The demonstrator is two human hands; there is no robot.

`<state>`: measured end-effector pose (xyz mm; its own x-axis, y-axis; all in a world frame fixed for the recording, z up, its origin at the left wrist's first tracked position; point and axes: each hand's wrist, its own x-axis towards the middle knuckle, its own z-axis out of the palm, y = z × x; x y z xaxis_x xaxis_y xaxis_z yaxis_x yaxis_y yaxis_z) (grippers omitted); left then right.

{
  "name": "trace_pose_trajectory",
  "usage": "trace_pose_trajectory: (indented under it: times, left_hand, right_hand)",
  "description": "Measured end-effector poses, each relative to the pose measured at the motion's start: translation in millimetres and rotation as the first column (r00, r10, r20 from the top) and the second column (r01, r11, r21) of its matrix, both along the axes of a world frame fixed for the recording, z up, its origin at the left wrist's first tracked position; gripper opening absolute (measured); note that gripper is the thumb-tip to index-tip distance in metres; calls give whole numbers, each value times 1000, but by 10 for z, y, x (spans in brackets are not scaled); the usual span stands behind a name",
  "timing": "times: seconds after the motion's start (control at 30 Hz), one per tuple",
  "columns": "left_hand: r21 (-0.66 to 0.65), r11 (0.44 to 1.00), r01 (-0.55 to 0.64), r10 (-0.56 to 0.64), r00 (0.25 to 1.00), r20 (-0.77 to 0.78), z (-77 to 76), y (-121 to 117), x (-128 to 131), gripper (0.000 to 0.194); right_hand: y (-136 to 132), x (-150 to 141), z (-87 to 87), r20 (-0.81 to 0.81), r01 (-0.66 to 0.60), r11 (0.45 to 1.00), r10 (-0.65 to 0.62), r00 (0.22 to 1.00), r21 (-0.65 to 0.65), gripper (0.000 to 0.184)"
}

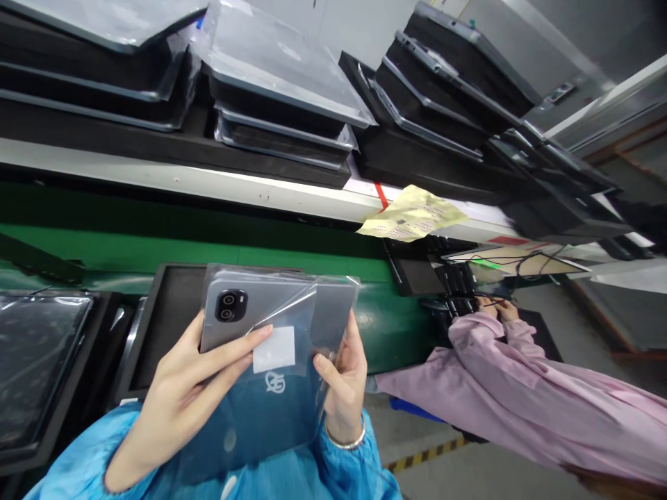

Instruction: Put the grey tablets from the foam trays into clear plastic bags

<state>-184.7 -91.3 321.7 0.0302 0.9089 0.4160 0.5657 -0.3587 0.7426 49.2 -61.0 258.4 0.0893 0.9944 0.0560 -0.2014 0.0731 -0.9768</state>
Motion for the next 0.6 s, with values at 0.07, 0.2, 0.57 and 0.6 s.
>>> trace_pose_trajectory:
  times: [0.07,0.2,0.57,0.6]
  left_hand:
    - [-1,1000,-10,10,1000,-3,12,11,9,46]
    - [-30,999,-23,24,999,30,21,49,34,45]
    - [-108,993,-52,61,995,78,15,87,50,41]
    - [-109,993,-52,61,995,77,16,86,51,42]
  right_hand:
    - [3,-5,1,10,10,1000,-10,1000,-19,76]
    - [23,-24,25,-6,-7,999,6,1000,-40,76]
    - [58,-71,40,-78,-28,993,19,997,-119,82]
    - [57,-75,37,-73,-26,992,17,997,-125,83]
